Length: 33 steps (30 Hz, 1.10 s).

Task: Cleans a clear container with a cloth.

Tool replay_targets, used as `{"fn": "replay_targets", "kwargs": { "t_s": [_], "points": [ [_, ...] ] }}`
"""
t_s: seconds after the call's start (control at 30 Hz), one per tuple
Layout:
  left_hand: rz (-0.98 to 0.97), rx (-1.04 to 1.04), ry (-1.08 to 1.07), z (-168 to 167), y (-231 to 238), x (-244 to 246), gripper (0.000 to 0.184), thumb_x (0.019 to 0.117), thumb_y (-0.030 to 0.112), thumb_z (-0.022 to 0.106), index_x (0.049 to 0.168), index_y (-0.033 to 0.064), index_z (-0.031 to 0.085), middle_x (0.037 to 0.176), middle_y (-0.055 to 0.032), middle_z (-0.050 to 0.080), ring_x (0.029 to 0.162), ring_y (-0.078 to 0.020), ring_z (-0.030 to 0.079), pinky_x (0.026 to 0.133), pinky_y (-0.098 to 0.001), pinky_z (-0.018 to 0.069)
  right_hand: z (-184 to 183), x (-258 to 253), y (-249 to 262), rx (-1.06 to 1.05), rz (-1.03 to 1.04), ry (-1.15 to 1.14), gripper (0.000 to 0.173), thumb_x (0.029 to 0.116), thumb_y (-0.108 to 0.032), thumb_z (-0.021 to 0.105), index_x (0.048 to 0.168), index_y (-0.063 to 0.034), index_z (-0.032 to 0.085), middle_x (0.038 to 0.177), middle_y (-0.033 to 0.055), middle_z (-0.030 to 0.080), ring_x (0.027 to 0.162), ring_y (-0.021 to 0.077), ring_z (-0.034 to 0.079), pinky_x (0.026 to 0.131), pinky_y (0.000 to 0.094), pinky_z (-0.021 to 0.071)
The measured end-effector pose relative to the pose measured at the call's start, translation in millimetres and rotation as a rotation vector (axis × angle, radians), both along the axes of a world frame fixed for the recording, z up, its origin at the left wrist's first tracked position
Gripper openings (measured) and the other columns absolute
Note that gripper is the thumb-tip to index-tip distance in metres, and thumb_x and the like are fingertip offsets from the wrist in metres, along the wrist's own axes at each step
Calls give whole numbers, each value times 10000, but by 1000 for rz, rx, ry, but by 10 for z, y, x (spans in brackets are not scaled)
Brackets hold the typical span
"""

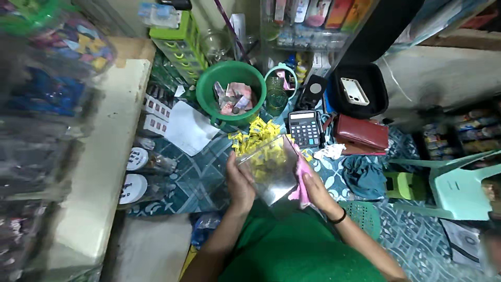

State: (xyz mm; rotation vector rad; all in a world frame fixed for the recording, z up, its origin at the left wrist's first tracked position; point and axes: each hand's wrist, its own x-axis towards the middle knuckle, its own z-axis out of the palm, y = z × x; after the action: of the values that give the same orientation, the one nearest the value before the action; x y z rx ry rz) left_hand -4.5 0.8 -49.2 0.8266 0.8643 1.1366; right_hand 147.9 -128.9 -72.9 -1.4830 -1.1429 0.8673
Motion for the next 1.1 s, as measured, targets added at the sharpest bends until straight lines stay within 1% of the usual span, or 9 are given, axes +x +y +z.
{"fn": "replay_targets", "kwargs": {
  "t_s": [0.1, 0.2, 0.33, 0.43, 0.6, 0.67, 0.77, 0.97, 1.1],
  "points": [
    [41, -88, -55, -109, 103, 17, 581, 1107, 327, 114, 599, 232, 378, 462, 94, 399, 438, -33, 437, 501, -178, 416, -93, -110, -135, 68, -100, -103, 914, 976, -595, 543, 1452, 173, 406, 1413, 266, 565, 1219, 83, 615, 1064, 255, 484],
    [77, -153, -103, -169, 176, 48, 551, 1116, 328, 144, 633, 223, 387, 477, 96, 383, 445, -44, 422, 505, -188, 407, -154, -285, -195, 186, -291, -521, 748, 1040, -481, 434, 1356, 194, 500, 1337, 310, 610, 1249, 209, 629, 1092, 307, 464],
    [145, -182, 84, -61, 220, 195, 474, 1119, 288, 168, 726, 176, 409, 485, 93, 378, 418, -26, 393, 462, -169, 380, -37, -441, -116, 328, -160, -1036, 511, 1080, -400, 321, 1403, -82, 555, 1444, 118, 606, 1413, 343, 475, 1178, 554, 278],
    [7, -19, 387, 35, 161, 197, 306, 1106, 116, 255, 1200, -63, 485, 741, -11, 471, 619, -31, 473, 612, -201, 444, 152, -474, 61, 381, 59, -1146, 462, 1077, -362, 335, 1421, -192, 593, 1497, -42, 572, 1453, 320, 426, 1172, 576, 261],
    [102, -130, 66, 36, 141, 288, 378, 1112, 298, 144, 942, 166, 455, 590, 89, 432, 502, -27, 457, 506, -196, 427, 295, -51, 385, 297, -26, -707, 589, 1106, -409, 231, 1498, -63, 502, 1562, 100, 492, 1516, 331, 337, 1233, 600, 223],
    [125, -145, 34, 52, 151, 264, 462, 1118, 303, 126, 767, 198, 408, 487, 108, 353, 417, -26, 373, 450, -171, 353, 347, 144, 422, 141, -81, -511, 562, 1097, -379, 282, 1495, -48, 499, 1521, 72, 536, 1446, 223, 452, 1169, 482, 388],
    [51, -119, -23, -10, 140, 189, 542, 1110, 295, 88, 666, 205, 385, 459, 96, 358, 400, -35, 372, 442, -178, 357, 391, 322, 485, -112, -93, -68, 487, 1105, -327, 273, 1001, -40, 653, 817, -6, 640, 771, 38, 630, 710, 290, 544],
    [-73, 15, -100, 24, 89, 158, 624, 1078, 266, 43, 542, 251, 363, 426, 113, 403, 419, -23, 431, 510, -194, 413, 625, 284, 491, -218, -82, 378, 468, 1117, -347, 282, 1392, -75, 545, 1136, 0, 680, 1006, 2, 641, 898, 223, 544],
    [-18, -22, -192, 92, 249, 21, 560, 1093, 295, 91, 644, 246, 422, 478, 116, 403, 459, -22, 438, 531, -183, 426, 311, 203, 331, -266, -134, 335, 432, 1100, -182, 273, 1400, 47, 485, 1256, 94, 613, 1116, 17, 582, 975, 194, 485]
  ]
}}
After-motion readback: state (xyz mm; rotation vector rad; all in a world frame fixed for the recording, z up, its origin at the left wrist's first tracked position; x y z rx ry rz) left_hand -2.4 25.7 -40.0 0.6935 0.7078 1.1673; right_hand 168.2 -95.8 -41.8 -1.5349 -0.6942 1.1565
